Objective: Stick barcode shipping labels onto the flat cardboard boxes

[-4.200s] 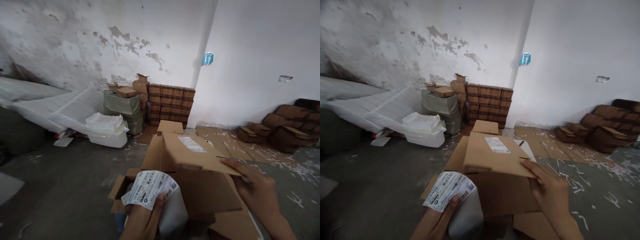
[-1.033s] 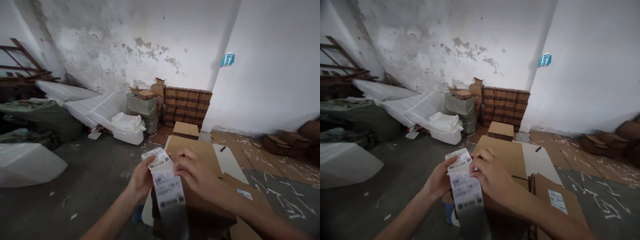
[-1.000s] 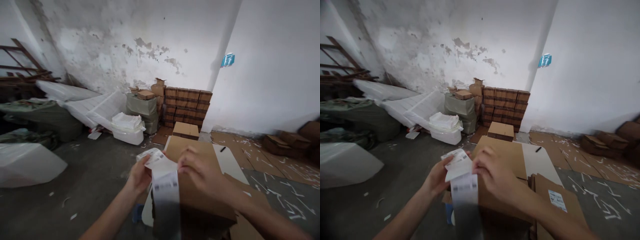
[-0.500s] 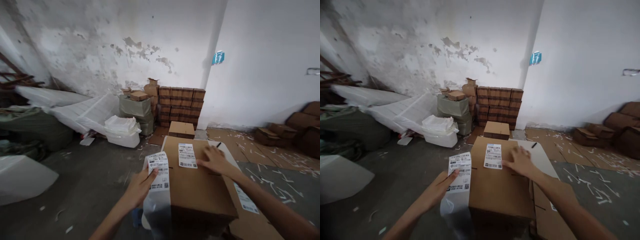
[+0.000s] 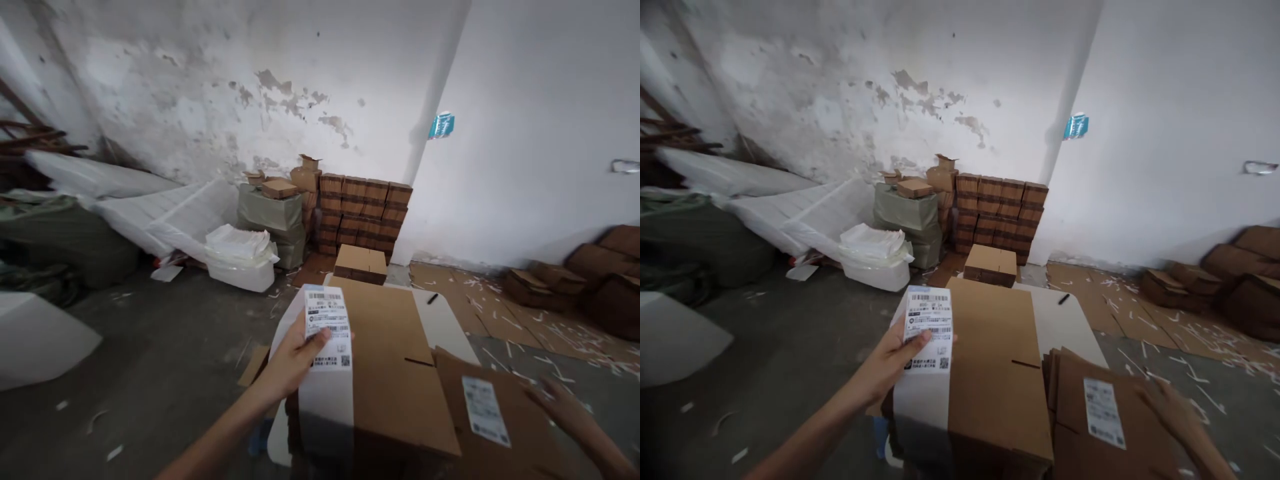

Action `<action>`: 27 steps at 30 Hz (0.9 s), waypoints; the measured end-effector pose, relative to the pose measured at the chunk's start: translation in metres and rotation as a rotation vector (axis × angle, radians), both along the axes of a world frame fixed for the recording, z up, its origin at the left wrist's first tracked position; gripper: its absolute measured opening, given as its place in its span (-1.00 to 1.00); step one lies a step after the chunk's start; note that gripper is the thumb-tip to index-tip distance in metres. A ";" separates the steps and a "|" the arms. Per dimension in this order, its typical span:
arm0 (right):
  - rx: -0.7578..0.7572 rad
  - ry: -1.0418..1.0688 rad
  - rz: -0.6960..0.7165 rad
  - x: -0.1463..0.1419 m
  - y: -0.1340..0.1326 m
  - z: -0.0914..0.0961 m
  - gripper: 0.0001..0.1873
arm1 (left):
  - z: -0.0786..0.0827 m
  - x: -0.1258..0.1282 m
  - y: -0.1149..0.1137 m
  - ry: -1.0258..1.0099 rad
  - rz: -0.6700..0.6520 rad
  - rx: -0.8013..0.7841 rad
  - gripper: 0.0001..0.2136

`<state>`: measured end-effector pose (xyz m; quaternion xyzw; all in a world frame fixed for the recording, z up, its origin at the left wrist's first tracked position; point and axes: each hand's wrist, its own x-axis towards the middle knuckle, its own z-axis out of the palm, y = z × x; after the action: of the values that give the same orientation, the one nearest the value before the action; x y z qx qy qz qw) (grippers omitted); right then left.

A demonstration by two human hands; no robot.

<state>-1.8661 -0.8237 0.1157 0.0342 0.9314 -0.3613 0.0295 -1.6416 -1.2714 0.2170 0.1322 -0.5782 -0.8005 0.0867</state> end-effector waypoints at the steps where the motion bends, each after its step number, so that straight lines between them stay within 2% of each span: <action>1: -0.040 0.007 0.006 0.011 -0.034 0.017 -0.60 | 0.003 0.000 0.004 0.006 -0.031 -0.018 -0.40; 2: -0.147 0.024 0.133 0.025 -0.073 0.039 -0.51 | 0.007 0.000 0.008 0.011 -0.070 -0.063 -0.47; 4: -0.327 0.010 0.494 0.058 -0.156 0.085 -0.28 | 0.013 0.000 0.014 0.027 -0.152 -0.221 -0.64; 6: -0.373 0.005 0.792 0.086 -0.223 0.123 -0.24 | 0.016 0.002 0.016 0.056 -0.195 -0.404 -0.74; 8: -0.387 0.078 0.958 0.105 -0.265 0.141 -0.50 | 0.018 0.006 0.014 0.075 -0.209 -0.467 -0.76; 9: -0.390 0.139 0.974 0.111 -0.278 0.143 -0.66 | 0.017 0.008 0.012 0.070 -0.212 -0.397 -0.74; 11: -0.375 0.255 0.959 0.120 -0.291 0.137 -0.84 | 0.016 0.011 0.007 0.017 -0.190 -0.081 -0.68; 13: -0.316 0.341 1.007 0.128 -0.295 0.130 -0.84 | 0.015 0.010 0.003 -0.087 -0.063 0.268 -0.65; 14: -0.280 0.381 1.065 0.132 -0.295 0.129 -0.84 | 0.014 0.008 0.000 -0.140 0.017 0.394 -0.65; 16: -0.239 0.461 1.163 0.136 -0.293 0.135 -0.87 | 0.010 0.001 -0.011 -0.210 0.146 0.529 -0.69; 17: -0.264 0.485 1.171 0.134 -0.291 0.142 -0.86 | 0.006 -0.002 -0.020 -0.209 0.200 0.558 -0.70; 19: -0.398 0.481 1.080 0.121 -0.288 0.155 -0.83 | -0.004 -0.005 -0.041 -0.159 0.330 0.587 -0.71; 21: -0.544 0.445 0.884 0.096 -0.288 0.160 -0.80 | -0.017 -0.005 -0.063 -0.116 0.493 0.558 -0.73; 22: -0.524 0.424 0.782 0.082 -0.291 0.157 -0.76 | -0.022 -0.004 -0.070 -0.109 0.547 0.529 -0.75; 24: -0.296 0.358 0.663 0.056 -0.298 0.140 -0.68 | -0.030 0.000 -0.075 -0.129 0.567 0.476 -0.80; 26: -0.020 0.282 0.650 0.042 -0.303 0.115 -0.58 | -0.031 0.005 -0.067 -0.187 0.419 0.401 -0.86; 27: 0.067 0.261 0.671 0.040 -0.304 0.104 -0.52 | -0.030 0.008 -0.060 -0.208 0.318 0.348 -0.86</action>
<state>-1.8258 -1.1272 0.2197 -0.3189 0.8980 -0.3019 0.0259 -1.6335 -1.3316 0.1866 0.3158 -0.4095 -0.8464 0.1274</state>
